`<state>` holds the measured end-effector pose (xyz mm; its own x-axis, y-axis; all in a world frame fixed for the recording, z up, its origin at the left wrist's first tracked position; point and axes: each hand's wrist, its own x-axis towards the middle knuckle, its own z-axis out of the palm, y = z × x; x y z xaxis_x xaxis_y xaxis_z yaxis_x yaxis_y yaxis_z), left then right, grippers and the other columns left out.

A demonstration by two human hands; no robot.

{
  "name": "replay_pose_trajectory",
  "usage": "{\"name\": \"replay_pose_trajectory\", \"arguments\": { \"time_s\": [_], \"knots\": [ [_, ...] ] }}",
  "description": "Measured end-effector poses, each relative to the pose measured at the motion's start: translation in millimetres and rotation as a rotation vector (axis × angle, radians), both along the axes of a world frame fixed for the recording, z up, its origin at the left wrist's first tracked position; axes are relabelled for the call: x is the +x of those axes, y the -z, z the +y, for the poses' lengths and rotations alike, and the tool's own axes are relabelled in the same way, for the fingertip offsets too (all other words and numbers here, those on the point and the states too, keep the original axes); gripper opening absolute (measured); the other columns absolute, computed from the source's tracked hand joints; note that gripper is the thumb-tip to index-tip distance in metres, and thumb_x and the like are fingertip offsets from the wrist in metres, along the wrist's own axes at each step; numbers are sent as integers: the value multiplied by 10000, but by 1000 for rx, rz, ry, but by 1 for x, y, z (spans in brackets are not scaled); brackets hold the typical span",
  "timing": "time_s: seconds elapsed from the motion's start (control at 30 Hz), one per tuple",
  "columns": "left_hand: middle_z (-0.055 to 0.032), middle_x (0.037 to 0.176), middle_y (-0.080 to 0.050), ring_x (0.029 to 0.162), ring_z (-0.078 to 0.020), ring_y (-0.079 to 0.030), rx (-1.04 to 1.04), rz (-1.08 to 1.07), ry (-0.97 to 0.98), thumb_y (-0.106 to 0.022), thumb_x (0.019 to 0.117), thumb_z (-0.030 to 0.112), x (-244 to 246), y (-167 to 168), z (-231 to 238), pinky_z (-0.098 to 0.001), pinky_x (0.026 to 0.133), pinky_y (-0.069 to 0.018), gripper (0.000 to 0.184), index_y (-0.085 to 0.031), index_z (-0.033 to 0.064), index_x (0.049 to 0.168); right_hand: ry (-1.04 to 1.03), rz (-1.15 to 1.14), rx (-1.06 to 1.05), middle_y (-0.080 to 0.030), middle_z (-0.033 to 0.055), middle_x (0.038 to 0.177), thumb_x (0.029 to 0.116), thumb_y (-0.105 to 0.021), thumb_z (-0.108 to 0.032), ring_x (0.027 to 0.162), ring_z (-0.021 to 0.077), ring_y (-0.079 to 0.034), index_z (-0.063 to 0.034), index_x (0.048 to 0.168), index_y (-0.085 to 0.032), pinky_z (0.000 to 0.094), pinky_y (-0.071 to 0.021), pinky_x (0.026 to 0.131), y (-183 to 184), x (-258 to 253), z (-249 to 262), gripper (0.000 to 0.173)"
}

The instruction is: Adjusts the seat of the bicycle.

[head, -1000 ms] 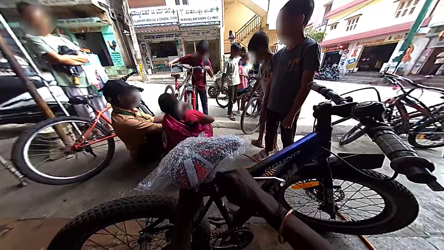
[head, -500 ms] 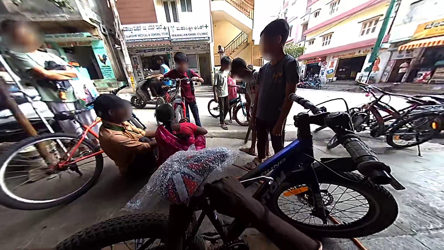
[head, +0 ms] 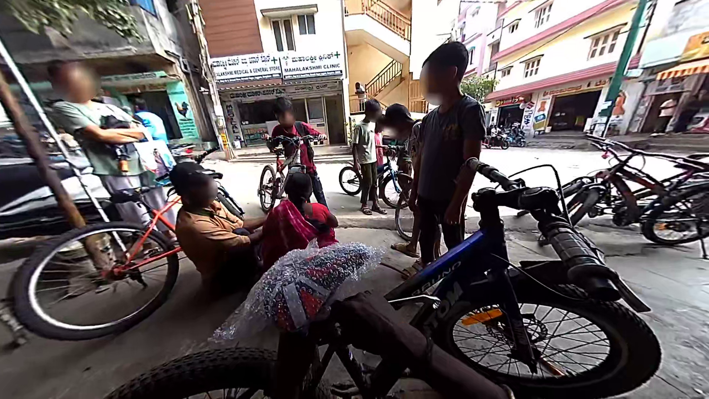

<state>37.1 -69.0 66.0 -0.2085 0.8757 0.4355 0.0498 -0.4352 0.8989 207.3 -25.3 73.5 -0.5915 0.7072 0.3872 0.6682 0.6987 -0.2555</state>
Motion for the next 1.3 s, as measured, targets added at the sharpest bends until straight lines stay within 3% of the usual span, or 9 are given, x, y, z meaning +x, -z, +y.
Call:
{"name": "replay_pose_trajectory", "arguments": {
  "time_s": [0.13,0.2,0.4,0.53,0.63,0.83,1.03,1.23,1.3],
  "knots": [
    [-161,1076,-666,977,-33,-626,-4,46,10,-658,863,4,-9,30,22,-168,910,-501,427,-525,-193,1219,137,835,82,-593,20,632,1040,-511,-252,580,152,-601,-67,847,-683,384,-503,551,87,-47,2,318],
    [-106,1016,-701,941,-6,-658,30,71,-1,-685,836,61,-14,42,31,-159,887,-532,409,-580,-156,1167,23,955,-13,-581,-10,638,1078,-498,-303,565,97,-572,-75,863,-679,322,-498,535,95,-47,5,362],
    [-146,985,-684,895,-41,-636,8,-47,-11,-693,835,2,-5,14,7,-188,858,-524,395,-552,-197,1146,3,-54,-33,-682,160,823,1032,-485,-283,806,370,-695,-57,997,-669,600,-509,700,-9,0,-4,293],
    [-138,1061,-677,977,-1,-628,25,107,27,-669,895,62,-15,19,11,-150,918,-498,418,-541,-185,1207,158,534,207,-620,51,628,994,-540,-251,576,221,-640,-88,839,-688,453,-505,528,65,-30,4,269],
    [-192,1050,-689,992,-46,-656,167,108,-28,-705,875,82,-19,42,26,-160,906,-518,430,-562,-205,1162,45,815,45,-569,-30,621,1055,-506,-280,551,94,-555,-89,854,-687,330,-488,537,87,-38,8,332],
    [-153,1078,-682,994,-7,-619,19,40,25,-754,838,74,-17,12,2,-154,934,-487,467,-573,-189,1180,27,-195,-21,-678,161,808,1057,-442,-326,794,383,-694,-69,994,-658,602,-510,684,-18,0,-4,342],
    [-205,1114,-652,998,-92,-615,-197,117,-4,-668,909,-25,-11,-10,-13,-205,925,-489,384,-535,-184,1233,168,609,109,-579,26,612,1014,-523,-266,564,175,-589,-81,851,-696,413,-491,560,69,-30,-3,301],
    [-83,970,-692,896,-56,-654,9,-25,-59,-765,800,115,-3,33,22,-225,845,-542,446,-599,-96,1156,17,-198,34,-673,84,779,1032,-534,-350,766,292,-688,-116,979,-677,523,-522,681,-19,4,-4,279],
    [-88,1000,-680,924,-59,-642,74,-26,-33,-744,828,122,-2,36,26,-218,864,-527,451,-577,-106,1179,33,-187,69,-672,64,776,1008,-574,-348,763,276,-682,-139,963,-682,517,-523,679,-13,3,1,239]
  ]
}}
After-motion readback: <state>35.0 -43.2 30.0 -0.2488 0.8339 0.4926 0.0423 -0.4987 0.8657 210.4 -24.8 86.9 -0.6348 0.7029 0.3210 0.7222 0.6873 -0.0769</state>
